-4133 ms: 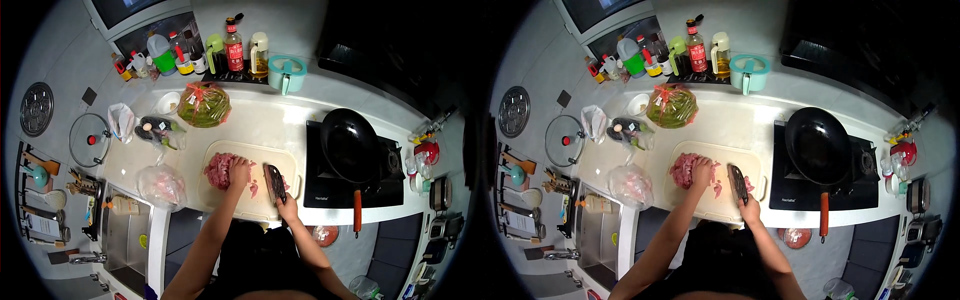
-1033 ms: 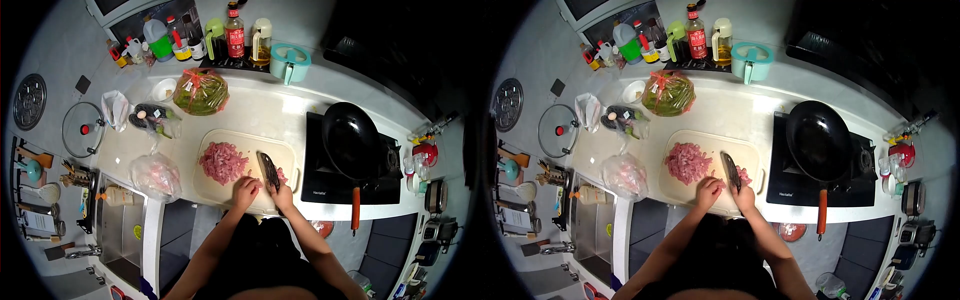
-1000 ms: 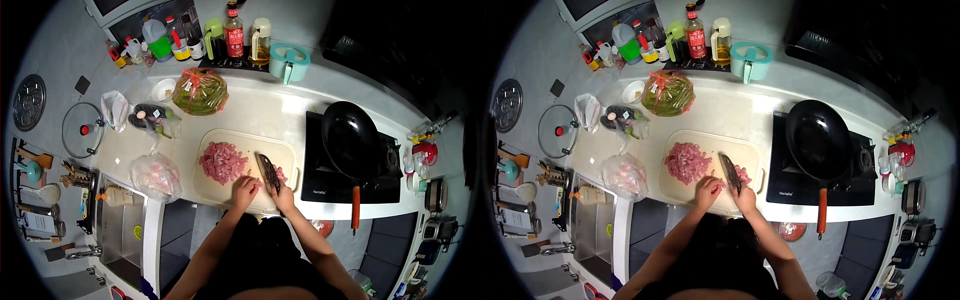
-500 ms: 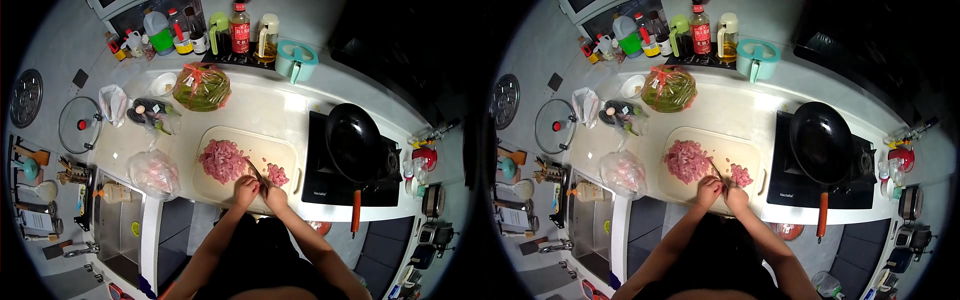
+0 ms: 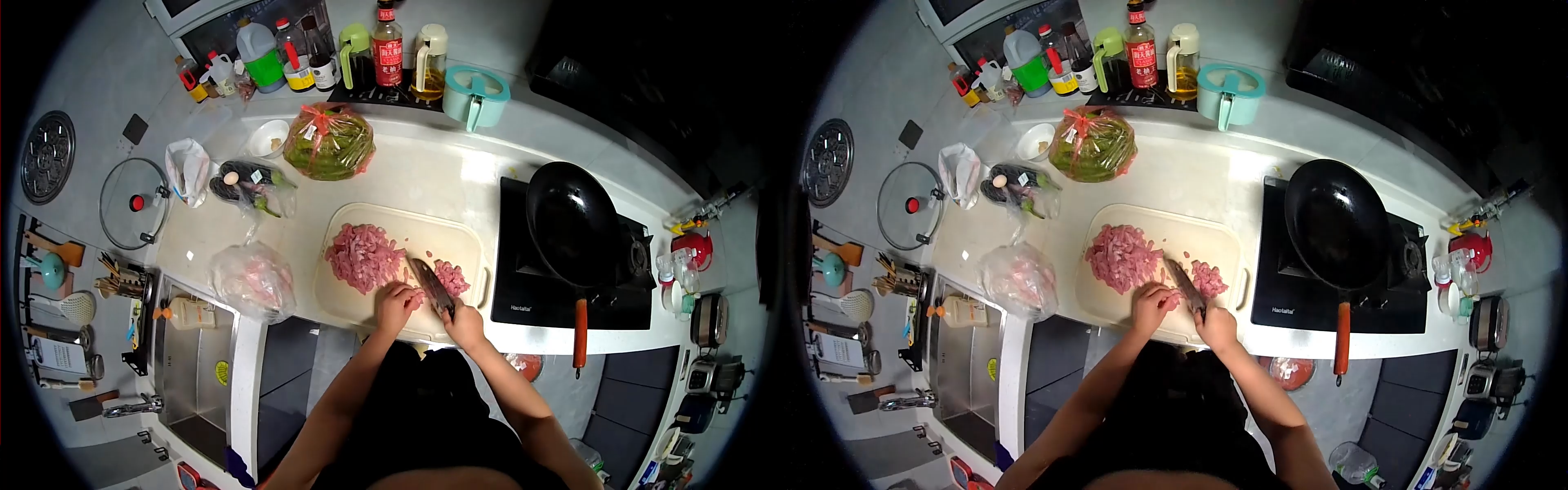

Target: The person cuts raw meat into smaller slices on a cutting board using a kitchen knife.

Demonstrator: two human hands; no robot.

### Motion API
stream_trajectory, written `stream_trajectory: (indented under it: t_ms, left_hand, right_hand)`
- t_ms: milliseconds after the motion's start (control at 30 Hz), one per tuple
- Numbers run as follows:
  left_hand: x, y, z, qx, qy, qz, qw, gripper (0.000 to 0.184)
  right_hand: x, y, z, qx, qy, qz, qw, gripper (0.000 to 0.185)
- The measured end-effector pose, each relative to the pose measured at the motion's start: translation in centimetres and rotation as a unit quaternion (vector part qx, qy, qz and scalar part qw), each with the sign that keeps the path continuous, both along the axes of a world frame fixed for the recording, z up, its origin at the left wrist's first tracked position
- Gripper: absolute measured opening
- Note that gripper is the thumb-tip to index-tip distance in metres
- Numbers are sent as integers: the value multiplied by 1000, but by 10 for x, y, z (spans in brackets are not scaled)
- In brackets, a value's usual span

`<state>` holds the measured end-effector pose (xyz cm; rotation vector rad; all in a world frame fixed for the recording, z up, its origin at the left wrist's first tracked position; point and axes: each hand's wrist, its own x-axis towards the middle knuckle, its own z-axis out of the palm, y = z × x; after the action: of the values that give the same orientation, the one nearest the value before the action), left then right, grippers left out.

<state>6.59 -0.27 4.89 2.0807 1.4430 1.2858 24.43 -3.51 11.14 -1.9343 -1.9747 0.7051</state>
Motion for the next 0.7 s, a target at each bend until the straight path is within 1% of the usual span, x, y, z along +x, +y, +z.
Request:
stream_trajectory:
  t_ms: [33, 267, 367, 467, 600, 633, 700]
  left_hand:
    - [1, 0, -1, -2, 0, 2, 1000, 8]
    - [0, 1, -11, -3, 15, 5, 1000, 9]
    - [2, 2, -8, -8, 17, 4, 1000, 9]
    - [1, 4, -9, -21, 28, 3, 999, 9]
    - [2, 3, -15, -18, 42, 11, 999, 7]
    - [2, 2, -16, -20, 45, 9, 999, 7]
    - [0, 2, -12, -17, 39, 4, 999, 9]
  right_hand:
    - [0, -4, 3, 19, -3, 16, 1000, 28]
    - [-7, -7, 12, -36, -74, 52, 995, 28]
    - [-14, -2, -1, -39, -100, 62, 992, 27]
    - [-27, 12, -23, -16, -62, 55, 996, 30]
    - [-50, 26, -30, 44, -5, -8, 999, 27]
    - [-53, 28, -22, 18, 9, -50, 999, 27]
    - [-44, 31, -26, 17, 63, -79, 995, 29]
